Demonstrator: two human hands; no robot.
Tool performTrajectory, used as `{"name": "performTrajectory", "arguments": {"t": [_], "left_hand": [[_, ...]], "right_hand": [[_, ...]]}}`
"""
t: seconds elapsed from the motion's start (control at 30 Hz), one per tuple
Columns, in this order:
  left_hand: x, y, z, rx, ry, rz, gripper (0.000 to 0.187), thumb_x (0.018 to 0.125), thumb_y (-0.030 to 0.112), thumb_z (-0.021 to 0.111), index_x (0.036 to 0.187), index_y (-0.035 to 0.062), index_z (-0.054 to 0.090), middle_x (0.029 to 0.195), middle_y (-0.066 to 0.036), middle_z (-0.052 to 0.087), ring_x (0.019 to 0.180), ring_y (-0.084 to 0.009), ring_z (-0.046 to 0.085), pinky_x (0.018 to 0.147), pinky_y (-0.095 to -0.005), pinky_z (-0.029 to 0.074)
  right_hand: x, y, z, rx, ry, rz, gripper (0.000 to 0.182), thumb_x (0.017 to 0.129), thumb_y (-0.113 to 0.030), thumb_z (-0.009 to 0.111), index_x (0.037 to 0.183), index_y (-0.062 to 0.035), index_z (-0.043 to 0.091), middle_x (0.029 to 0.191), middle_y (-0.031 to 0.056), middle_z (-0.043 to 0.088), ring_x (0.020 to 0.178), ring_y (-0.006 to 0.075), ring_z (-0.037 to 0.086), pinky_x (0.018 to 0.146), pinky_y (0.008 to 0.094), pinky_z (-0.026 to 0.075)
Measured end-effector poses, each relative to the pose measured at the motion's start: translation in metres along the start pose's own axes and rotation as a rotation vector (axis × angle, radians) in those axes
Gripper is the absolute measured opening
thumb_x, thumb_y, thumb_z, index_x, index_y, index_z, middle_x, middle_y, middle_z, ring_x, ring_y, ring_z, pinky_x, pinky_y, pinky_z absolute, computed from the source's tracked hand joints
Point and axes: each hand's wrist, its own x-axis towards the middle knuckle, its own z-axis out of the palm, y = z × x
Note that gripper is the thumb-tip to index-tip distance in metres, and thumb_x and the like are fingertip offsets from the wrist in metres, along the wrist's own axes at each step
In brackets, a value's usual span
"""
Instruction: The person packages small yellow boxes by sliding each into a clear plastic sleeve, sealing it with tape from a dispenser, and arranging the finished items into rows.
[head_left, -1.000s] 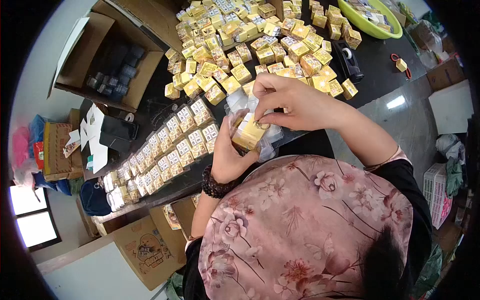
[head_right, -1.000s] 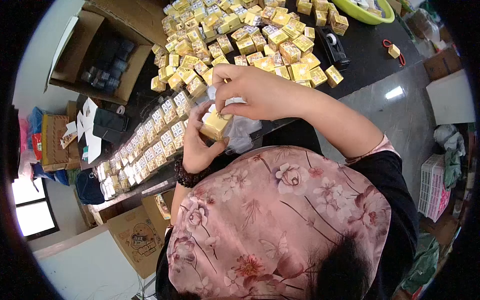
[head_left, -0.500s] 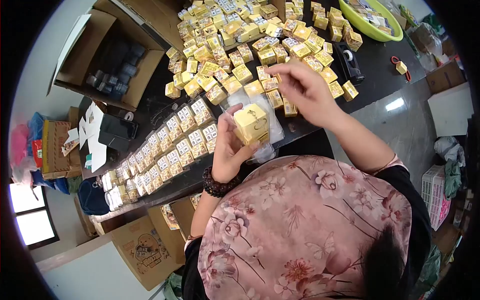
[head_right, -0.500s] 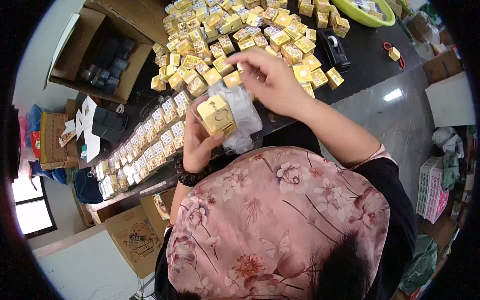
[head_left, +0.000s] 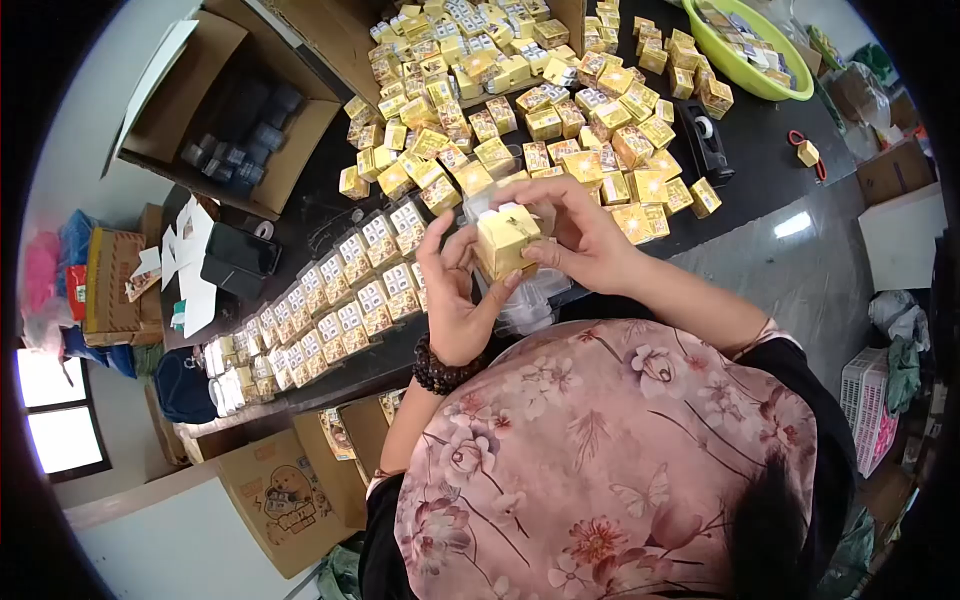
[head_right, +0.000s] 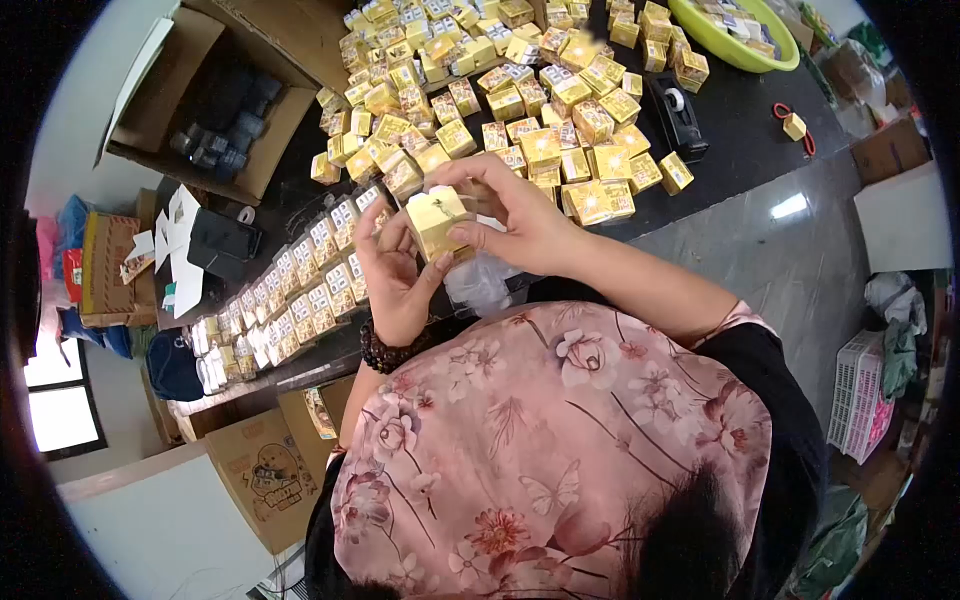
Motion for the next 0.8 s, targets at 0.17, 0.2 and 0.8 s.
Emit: {"name": "performTrajectory", "arguments": {"t": [0.17, 0.2, 0.8], "left_hand": [[0.004, -0.003, 0.004, 0.058, -0.035, 0.153, 0.083, 0.077, -0.015, 0.068, 0.141, 0.0069, 0.02, 0.134, -0.015, 0.04, 0.125, -0.0271, 0.048, 0.104, -0.0405, 0.04], [0.004, 0.005, 0.005, 0.052, -0.069, 0.104, 0.078, 0.077, -0.014, 0.069, 0.138, 0.0058, 0.026, 0.134, -0.015, 0.039, 0.124, -0.0269, 0.049, 0.103, -0.0397, 0.043], [0.0, 0.01, 0.01, 0.047, -0.122, 0.002, 0.059, 0.084, -0.013, 0.061, 0.127, 0.0073, 0.026, 0.136, -0.017, 0.04, 0.122, -0.0267, 0.052, 0.091, -0.0335, 0.053]], "right_hand": [[-0.006, -0.005, 0.008, 0.151, 0.139, -0.082, 0.051, 0.086, 0.001, 0.066, 0.128, -0.0089, 0.039, 0.136, 0.0169, 0.045, 0.128, 0.0258, 0.046, 0.104, 0.0389, 0.04], [-0.008, -0.006, 0.005, 0.07, 0.112, -0.083, 0.046, 0.086, -0.002, 0.067, 0.125, -0.0073, 0.044, 0.134, 0.0171, 0.047, 0.125, 0.0259, 0.048, 0.103, 0.0383, 0.041], [0.002, -0.042, -0.003, -0.351, -0.003, 0.259, 0.013, 0.084, -0.003, 0.069, 0.097, -0.0027, 0.067, 0.101, 0.0053, 0.062, 0.085, 0.0103, 0.055, 0.073, 0.0249, 0.045]]}}
